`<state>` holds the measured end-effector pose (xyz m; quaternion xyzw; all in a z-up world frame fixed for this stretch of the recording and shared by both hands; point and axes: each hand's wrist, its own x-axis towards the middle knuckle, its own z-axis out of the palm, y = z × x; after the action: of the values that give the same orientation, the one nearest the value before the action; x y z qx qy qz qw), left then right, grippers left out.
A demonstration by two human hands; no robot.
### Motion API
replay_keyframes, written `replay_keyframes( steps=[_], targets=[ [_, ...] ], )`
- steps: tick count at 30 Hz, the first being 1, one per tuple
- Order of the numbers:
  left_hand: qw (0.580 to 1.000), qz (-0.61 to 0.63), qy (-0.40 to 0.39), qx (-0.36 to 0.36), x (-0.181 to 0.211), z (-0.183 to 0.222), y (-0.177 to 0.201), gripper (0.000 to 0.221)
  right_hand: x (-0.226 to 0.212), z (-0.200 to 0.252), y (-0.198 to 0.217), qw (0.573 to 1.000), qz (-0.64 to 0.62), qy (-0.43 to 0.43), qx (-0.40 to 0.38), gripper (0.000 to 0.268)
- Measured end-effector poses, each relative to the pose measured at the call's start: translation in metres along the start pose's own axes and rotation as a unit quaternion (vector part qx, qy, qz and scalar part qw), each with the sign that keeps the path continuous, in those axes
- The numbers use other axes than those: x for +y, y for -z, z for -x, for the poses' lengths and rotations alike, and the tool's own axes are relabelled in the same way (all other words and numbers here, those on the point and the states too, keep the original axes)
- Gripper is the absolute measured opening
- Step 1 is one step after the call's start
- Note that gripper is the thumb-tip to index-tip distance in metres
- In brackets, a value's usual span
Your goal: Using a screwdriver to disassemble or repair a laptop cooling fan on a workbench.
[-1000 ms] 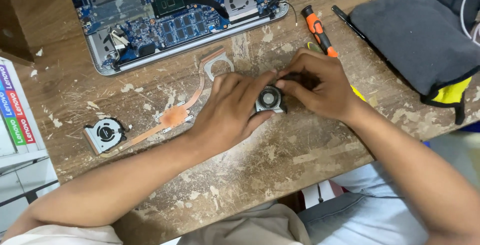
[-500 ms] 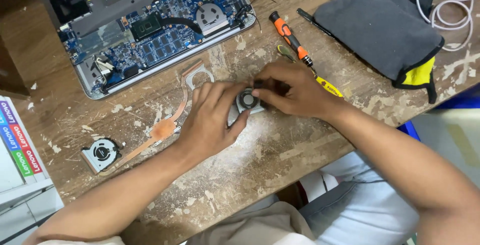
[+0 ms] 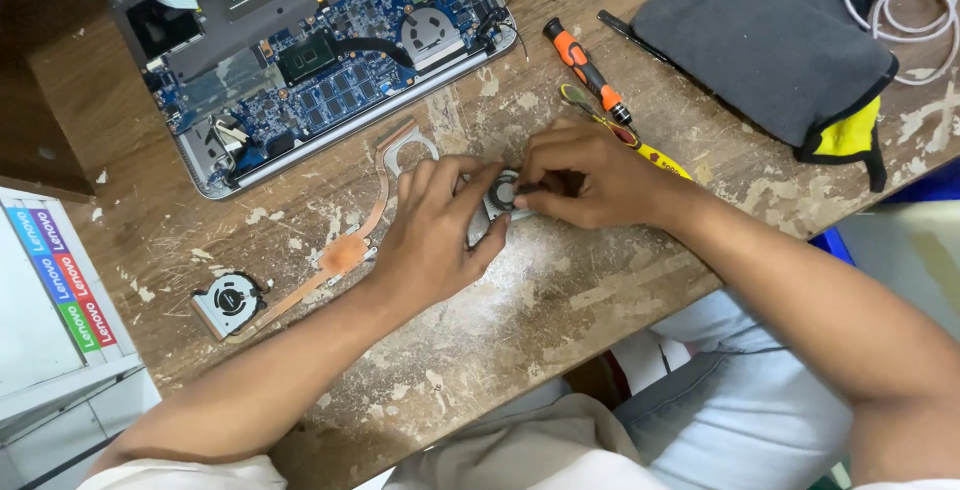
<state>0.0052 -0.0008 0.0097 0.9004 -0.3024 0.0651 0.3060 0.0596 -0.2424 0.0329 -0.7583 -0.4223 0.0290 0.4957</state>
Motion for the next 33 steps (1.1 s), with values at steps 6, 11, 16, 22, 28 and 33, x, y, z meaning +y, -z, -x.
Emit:
replay_keyframes(
  steps=[6,11,16,22,28,33],
  targets=[
    [1.000,0.007,0.005,-0.007,0.001,0.000,0.002,0.046,0.006,-0.002,-0.003,1.000,0.011,-0.015,0.022,0.017],
    [1.000,0.012,0.008,-0.011,0.000,0.000,0.003,0.046,0.005,-0.001,-0.001,1.000,0.001,-0.008,-0.002,0.017],
    [1.000,0.011,0.006,-0.001,0.000,0.001,-0.001,0.047,0.006,-0.004,-0.003,1.000,0.003,-0.012,0.027,0.012],
    [1.000,0.004,0.005,0.003,-0.002,0.003,-0.005,0.049,0.007,0.003,-0.003,1.000,0.013,-0.018,-0.008,0.022],
    [1.000,-0.001,-0.003,0.011,-0.003,0.005,-0.007,0.049,0.011,0.001,-0.007,0.999,0.030,-0.012,0.040,0.013],
    [1.000,0.007,0.010,-0.004,0.001,0.002,-0.001,0.049,0.009,0.003,-0.008,1.000,0.021,-0.006,0.020,0.017]
  ],
)
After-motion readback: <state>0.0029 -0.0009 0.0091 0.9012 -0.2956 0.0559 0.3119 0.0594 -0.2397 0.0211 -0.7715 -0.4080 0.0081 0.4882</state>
